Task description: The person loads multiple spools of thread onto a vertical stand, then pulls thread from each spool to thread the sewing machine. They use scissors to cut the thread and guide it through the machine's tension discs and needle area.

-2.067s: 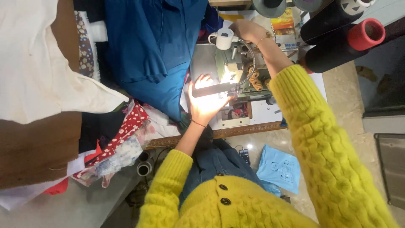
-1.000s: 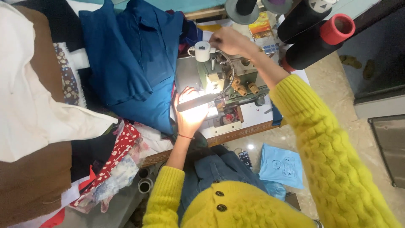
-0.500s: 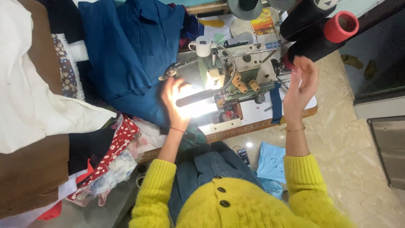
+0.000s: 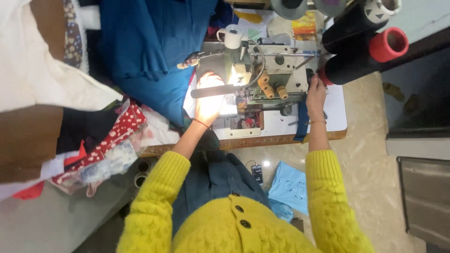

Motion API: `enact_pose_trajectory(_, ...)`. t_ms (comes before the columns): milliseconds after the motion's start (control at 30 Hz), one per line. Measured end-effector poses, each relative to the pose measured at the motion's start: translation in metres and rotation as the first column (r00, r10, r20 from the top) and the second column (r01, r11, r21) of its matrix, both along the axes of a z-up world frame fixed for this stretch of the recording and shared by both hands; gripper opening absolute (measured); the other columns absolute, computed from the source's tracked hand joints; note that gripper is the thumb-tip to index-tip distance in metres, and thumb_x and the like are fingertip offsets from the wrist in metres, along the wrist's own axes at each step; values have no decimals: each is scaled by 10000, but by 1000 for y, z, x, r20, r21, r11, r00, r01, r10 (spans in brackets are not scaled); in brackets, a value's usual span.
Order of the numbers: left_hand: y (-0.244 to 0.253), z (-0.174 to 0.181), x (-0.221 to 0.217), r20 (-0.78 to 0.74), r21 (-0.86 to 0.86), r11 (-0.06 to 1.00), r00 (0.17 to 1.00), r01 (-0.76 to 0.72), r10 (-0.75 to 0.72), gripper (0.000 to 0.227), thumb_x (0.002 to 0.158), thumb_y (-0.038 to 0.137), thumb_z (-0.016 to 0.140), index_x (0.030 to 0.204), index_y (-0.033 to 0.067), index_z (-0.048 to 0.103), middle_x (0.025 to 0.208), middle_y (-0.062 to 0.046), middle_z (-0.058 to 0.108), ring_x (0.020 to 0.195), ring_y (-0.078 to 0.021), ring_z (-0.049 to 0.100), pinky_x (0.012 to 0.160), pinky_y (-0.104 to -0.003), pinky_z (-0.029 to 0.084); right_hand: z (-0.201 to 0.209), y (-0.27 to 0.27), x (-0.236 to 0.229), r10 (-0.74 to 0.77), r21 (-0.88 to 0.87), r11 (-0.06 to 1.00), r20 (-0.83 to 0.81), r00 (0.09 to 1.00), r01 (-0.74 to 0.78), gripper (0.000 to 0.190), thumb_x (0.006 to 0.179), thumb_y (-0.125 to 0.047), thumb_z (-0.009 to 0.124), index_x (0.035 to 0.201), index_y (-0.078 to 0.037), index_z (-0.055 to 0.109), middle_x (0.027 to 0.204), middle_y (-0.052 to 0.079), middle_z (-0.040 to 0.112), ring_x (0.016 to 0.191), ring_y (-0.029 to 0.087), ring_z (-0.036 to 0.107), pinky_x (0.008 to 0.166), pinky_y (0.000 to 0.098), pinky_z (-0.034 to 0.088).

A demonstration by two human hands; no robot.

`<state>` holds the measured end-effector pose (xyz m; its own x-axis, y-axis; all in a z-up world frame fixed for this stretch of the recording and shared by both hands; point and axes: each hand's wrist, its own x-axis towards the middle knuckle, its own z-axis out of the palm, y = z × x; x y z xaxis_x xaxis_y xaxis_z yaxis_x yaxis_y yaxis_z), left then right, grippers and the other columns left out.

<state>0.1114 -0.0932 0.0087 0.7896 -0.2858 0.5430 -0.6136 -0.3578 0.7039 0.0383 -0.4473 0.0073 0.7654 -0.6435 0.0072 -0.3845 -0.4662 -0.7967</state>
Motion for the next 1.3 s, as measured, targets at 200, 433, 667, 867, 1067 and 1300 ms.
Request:
enact_pose_trajectory(200,11,-39,-4,81,762,636,993,-119,90,262,1075,314,496,1159,191,712,1031,6,726,1024,-111,666,1023,-325,493,-44,-54,47,-54,-202,978,-15,998,50,657,1110,-579,386,1191,-47,763,1115,238,729,1116,451,662,982,569,464)
enact_pose_trajectory(433,-2,-138,18,740,350,732,652,-584,166,240,976,260,648,1107,85,745,1013,-104,677,1072,-327,620,1079,-679,390,-116,-100,56,-77,288,958,251,965,2,318,1056,-472,594,1118,-180,706,1156,52,685,1114,232,629,999,451,487)
enact_pose_trajectory(667,-2,-140,20,756,228,797,617,-560,217,209,879,222,731,1021,73,767,1013,-116,703,1098,-369,631,1083,-712,394,-66,-52,7,101,184,969,306,947,-163,259,1144,-368,466,1036,-158,571,1009,-58,545,980,115,527,875,296,474)
enact_pose_trajectory(867,-2,-144,25,750,198,827,625,-525,218,165,889,194,702,957,58,768,1000,-156,700,1089,-418,622,1087,-735,385,-57,-106,69,26,-103,993,-253,967,-54,867,1083,-749,293,1337,-12,671,1327,286,625,1281,465,554,1013,551,453)
enact_pose_trajectory(1067,2,-107,3,623,480,665,756,-572,201,181,1000,181,608,1109,117,738,1254,-75,675,1281,-321,519,1199,-695,274,-92,-117,97,-99,78,991,-133,986,110,645,959,-497,614,1475,-126,502,1431,70,581,1121,216,608,913,304,503)
enact_pose_trajectory(1300,15,-72,-5,199,320,929,972,-188,128,186,1008,142,615,1154,41,670,1299,-134,643,1299,-360,529,1240,-609,277,-111,-90,7,-21,284,959,148,989,-22,545,1134,-522,606,1535,-185,456,1466,171,548,1268,382,582,1046,470,492)
